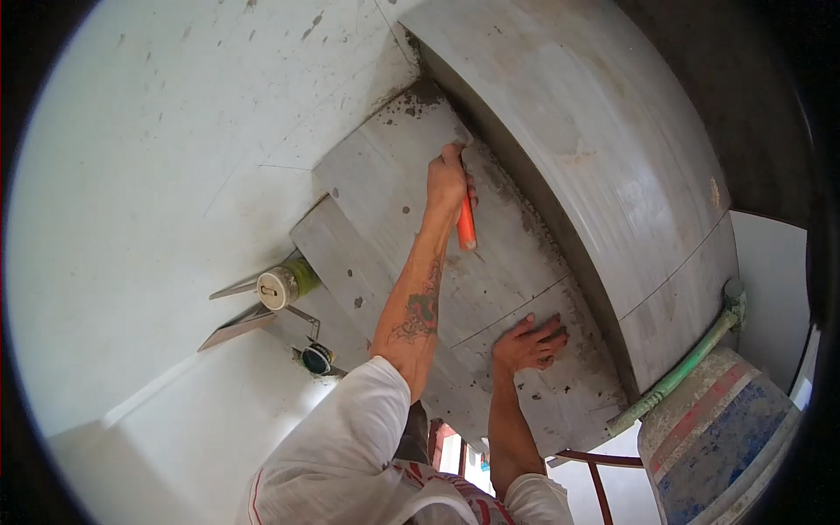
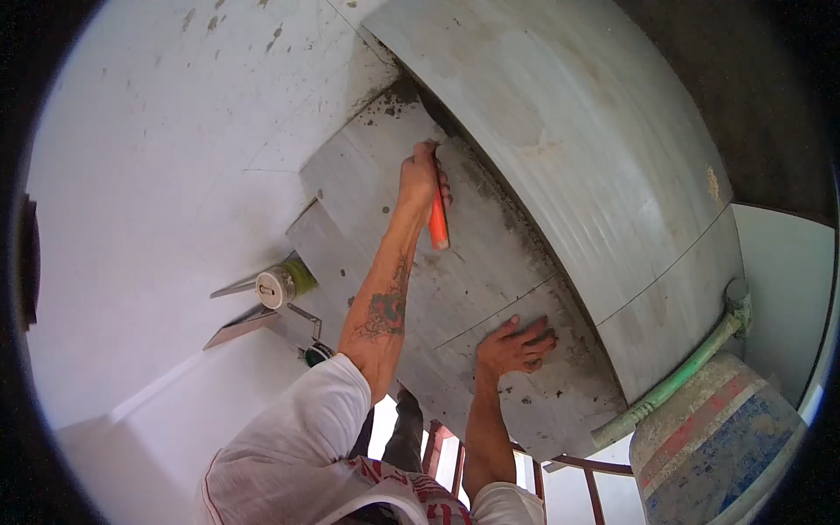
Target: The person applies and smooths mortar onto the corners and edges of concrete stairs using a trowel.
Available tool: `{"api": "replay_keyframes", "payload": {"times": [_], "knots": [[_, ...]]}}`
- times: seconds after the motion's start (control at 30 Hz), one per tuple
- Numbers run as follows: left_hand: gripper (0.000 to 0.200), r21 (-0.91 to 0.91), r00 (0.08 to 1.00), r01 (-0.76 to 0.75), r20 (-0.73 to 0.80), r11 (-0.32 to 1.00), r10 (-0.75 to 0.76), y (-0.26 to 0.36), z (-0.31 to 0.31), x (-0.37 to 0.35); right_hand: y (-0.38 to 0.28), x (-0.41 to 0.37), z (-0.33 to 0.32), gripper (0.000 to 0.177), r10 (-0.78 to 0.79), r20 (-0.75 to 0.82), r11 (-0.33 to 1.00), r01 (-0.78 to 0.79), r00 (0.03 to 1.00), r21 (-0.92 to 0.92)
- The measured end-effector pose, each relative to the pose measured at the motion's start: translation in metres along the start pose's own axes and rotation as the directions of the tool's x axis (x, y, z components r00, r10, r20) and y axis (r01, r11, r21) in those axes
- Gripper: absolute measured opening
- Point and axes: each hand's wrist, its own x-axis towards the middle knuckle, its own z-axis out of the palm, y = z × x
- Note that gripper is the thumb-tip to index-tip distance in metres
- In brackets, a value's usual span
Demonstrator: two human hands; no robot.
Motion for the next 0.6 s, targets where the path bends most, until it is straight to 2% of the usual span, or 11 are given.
{"api": "replay_keyframes", "payload": {"times": [0.03,0.1,0.17,0.23,0.3,0.33,0.4,0.53,0.6], "knots": [[0.040,-0.001,1.000,-0.008,0.002,1.000,0.008,-0.004,-0.002,0.001,-0.001,0.002,-0.001,0.060,-0.003,-0.010,1.000,0.003,1.000,0.014],[0.040,0.113,0.980,-0.198,-0.009,0.974,0.201,0.000,-0.006,-0.018,-0.002,0.005,-0.003,0.060,0.007,-0.003,1.000,-0.007,1.000,0.022],[0.039,0.123,0.969,-0.233,-0.056,0.964,0.242,0.016,-0.002,-0.034,0.001,-0.001,-0.003,0.061,-0.003,0.027,1.000,0.003,1.000,0.019],[0.040,0.127,0.950,-0.285,-0.096,0.950,0.298,0.018,0.004,-0.025,-0.001,0.001,0.002,0.061,0.019,-0.011,1.000,-0.019,1.000,-0.001],[0.040,0.237,0.869,-0.460,-0.077,0.856,0.488,0.008,0.003,-0.004,-0.001,0.000,0.000,0.061,0.015,0.018,1.000,-0.015,1.000,0.011],[0.040,0.237,0.870,-0.455,-0.088,0.858,0.486,0.003,0.001,-0.001,-0.001,0.001,0.000,0.062,0.022,0.036,0.999,-0.023,0.999,0.023],[0.044,0.117,0.982,-0.185,-0.022,0.976,0.189,0.004,-0.002,-0.007,0.002,0.000,0.000,0.061,0.014,0.034,1.000,-0.015,0.999,0.018],[0.042,0.141,0.968,-0.247,-0.003,0.959,0.250,-0.002,-0.004,-0.003,-0.002,0.001,-0.001,0.061,0.013,0.001,0.999,-0.013,1.000,0.043],[0.045,0.165,0.939,-0.337,-0.005,0.927,0.343,0.005,-0.002,0.001,0.004,-0.003,0.001,0.062,0.011,0.015,1.000,-0.011,1.000,0.008]]}}
